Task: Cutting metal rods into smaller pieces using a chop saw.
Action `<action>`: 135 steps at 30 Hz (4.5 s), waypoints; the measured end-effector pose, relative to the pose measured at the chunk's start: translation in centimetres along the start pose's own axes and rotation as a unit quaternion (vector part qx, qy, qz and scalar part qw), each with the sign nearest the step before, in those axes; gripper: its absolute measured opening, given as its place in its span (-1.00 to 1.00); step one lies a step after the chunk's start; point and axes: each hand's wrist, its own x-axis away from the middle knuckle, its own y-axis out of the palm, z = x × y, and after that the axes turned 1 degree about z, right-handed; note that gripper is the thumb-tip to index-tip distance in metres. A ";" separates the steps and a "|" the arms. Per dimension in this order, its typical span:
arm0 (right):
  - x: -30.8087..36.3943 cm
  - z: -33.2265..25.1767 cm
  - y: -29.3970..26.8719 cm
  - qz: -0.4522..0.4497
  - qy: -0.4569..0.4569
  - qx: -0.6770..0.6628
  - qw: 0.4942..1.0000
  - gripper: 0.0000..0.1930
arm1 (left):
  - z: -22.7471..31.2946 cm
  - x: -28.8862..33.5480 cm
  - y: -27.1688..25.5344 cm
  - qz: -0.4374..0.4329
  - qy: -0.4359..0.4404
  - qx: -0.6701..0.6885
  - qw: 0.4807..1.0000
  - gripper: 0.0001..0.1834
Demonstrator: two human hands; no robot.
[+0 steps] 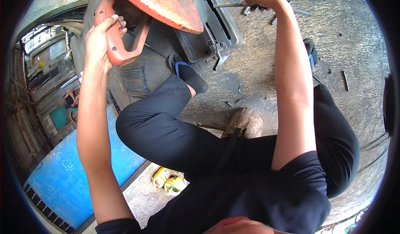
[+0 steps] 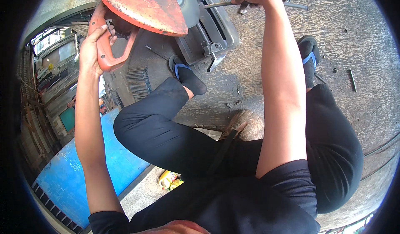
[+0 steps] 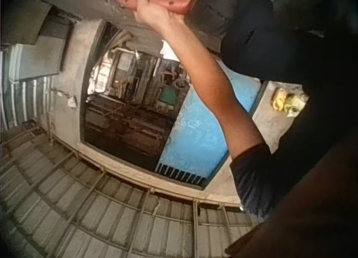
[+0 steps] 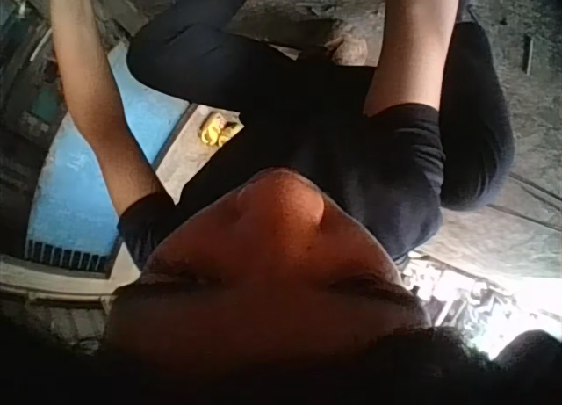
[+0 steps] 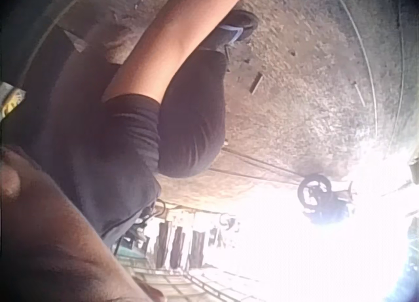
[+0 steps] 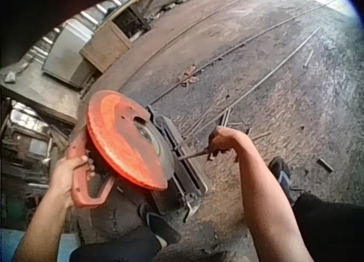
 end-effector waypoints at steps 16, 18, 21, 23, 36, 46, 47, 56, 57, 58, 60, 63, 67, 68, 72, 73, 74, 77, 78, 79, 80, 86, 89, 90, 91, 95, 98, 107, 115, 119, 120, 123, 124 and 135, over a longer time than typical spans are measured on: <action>-4.7 -2.4 1.1 -0.013 -0.131 0.109 0.985 -0.80 | -0.1 0.2 0.5 -0.021 0.002 0.037 0.999 -0.56; -4.7 -2.4 0.6 -0.005 -0.136 0.146 0.980 -0.81 | 0.0 0.0 1.0 -0.024 0.000 0.038 0.999 -0.56; -5.0 -3.0 0.6 0.003 -0.148 0.172 0.974 -0.82 | 0.0 0.0 0.8 -0.020 -0.004 0.038 0.999 -0.55; -4.9 -3.4 0.8 0.004 -0.149 0.160 0.976 -0.82 | -0.1 0.0 0.8 -0.020 -0.007 0.038 0.999 -0.55; -5.1 -4.1 0.8 -0.014 -0.167 0.191 0.967 -0.83 | 0.1 0.3 0.8 -0.009 -0.019 0.031 0.999 -0.55; -5.7 -3.1 0.3 -0.010 -0.187 0.176 0.966 -0.81 | 0.2 0.3 1.3 -0.012 -0.014 0.025 1.000 -0.54; -5.8 -3.0 0.4 -0.013 -0.203 0.204 0.958 -0.81 | 0.2 0.3 1.4 -0.013 -0.014 0.025 1.000 -0.54; -4.8 -3.3 0.4 -0.019 -0.181 0.183 0.966 -0.81 | 0.2 0.4 1.3 -0.014 -0.006 0.022 1.000 -0.53; -4.8 -3.2 0.4 -0.023 -0.188 0.178 0.966 -0.81 | 0.2 0.3 1.3 -0.011 -0.009 0.022 1.000 -0.53; -4.8 -3.2 0.4 -0.022 -0.188 0.178 0.966 -0.81 | 0.1 0.3 1.3 -0.006 -0.013 0.023 1.000 -0.53; -4.7 -3.1 0.4 -0.019 -0.186 0.168 0.968 -0.81 | 0.2 0.3 1.3 -0.004 -0.015 0.022 1.000 -0.53; -3.7 -4.1 0.8 -0.016 -0.193 0.178 0.965 -0.81 | 0.4 0.7 0.8 0.005 -0.013 0.015 1.000 -0.52; -5.9 -2.3 0.4 -0.022 -0.251 0.224 0.941 -0.81 | 0.3 0.6 1.9 -0.015 -0.005 0.021 1.000 -0.52; -5.3 -3.0 0.7 -0.021 -0.219 0.206 0.954 -0.81 | 0.3 0.7 1.5 -0.010 -0.005 0.018 1.000 -0.52; -5.7 -2.5 0.5 -0.044 -0.175 0.158 0.971 -0.80 | 0.4 0.6 1.6 -0.010 -0.008 0.021 1.000 -0.53; -5.5 -2.7 0.6 -0.045 -0.176 0.158 0.971 -0.80 | 0.3 0.5 1.5 -0.008 -0.012 0.020 1.000 -0.53; -5.3 -2.9 0.7 -0.036 -0.180 0.169 0.968 -0.80 | 0.3 0.4 1.3 -0.007 -0.012 0.020 1.000 -0.53; -4.7 -3.2 0.9 -0.029 -0.180 0.162 0.970 -0.80 | 0.2 0.1 1.0 -0.001 -0.019 0.021 1.000 -0.54; -4.6 -3.3 0.9 -0.032 -0.176 0.145 0.973 -0.80 | 0.1 0.1 0.8 -0.003 -0.019 0.022 1.000 -0.55; -4.8 -3.1 0.9 -0.031 -0.176 0.145 0.973 -0.80 | 0.2 0.0 0.9 -0.008 -0.019 0.023 1.000 -0.56; -5.1 -2.9 0.9 -0.036 -0.172 0.140 0.974 -0.79 | 0.2 0.0 1.0 -0.009 -0.019 0.023 1.000 -0.56; -4.7 -2.3 1.1 -0.026 -0.178 0.128 0.975 -0.82 | 0.2 0.3 1.1 -0.009 -0.014 0.028 0.999 -0.57; -3.9 -1.5 1.4 -0.009 -0.195 0.136 0.971 -0.85 | 0.0 0.2 1.2 -0.009 -0.021 0.036 0.999 -0.57; -3.7 -0.9 1.7 -0.001 -0.203 0.137 0.969 -0.86 | -0.2 0.2 1.3 -0.018 -0.019 0.036 0.999 -0.58; -3.4 -0.2 2.0 -0.055 -0.155 0.090 0.982 -0.85 | -0.2 0.1 1.2 -0.027 -0.015 0.038 0.999 -0.58; 0.0 2.5 4.1 -0.114 -0.083 0.234 0.962 -0.81 | -1.5 -2.0 1.0 -0.042 -0.045 0.054 0.997 -0.68; 3.1 3.4 3.6 -0.132 -0.059 0.172 0.974 -0.79 | -1.5 -1.8 0.4 -0.050 -0.013 0.094 0.994 -0.70; 15.4 -0.4 4.7 -0.193 -0.140 -0.031 0.971 -0.71 | -2.2 0.3 2.0 0.184 0.193 0.090 0.959 -0.20; 26.2 -5.9 8.5 -0.143 -0.275 -0.263 0.914 -0.82 | -0.9 10.7 -1.4 -0.056 0.220 0.364 0.903 -0.53; 28.5 -6.6 11.6 -0.151 -0.318 -0.369 0.860 -0.75 | -1.5 14.7 -1.3 -0.298 0.188 0.325 0.877 -0.81; 28.4 -6.4 12.2 -0.146 -0.326 -0.376 0.855 -0.73 | -1.7 15.1 -0.9 -0.322 0.212 0.300 0.872 -0.82; 28.0 -6.6 13.7 -0.159 -0.312 -0.399 0.847 -0.71 | -1.9 16.1 -0.6 -0.370 0.232 0.274 0.856 -0.85; 27.6 -6.8 14.1 -0.162 -0.318 -0.404 0.842 -0.71 | -2.5 15.7 -0.1 -0.383 0.228 0.288 0.848 -0.85; 22.7 -9.3 14.4 -0.116 -0.268 -0.733 0.614 -0.76 | -6.2 12.3 3.1 -0.201 0.306 0.185 0.912 -0.72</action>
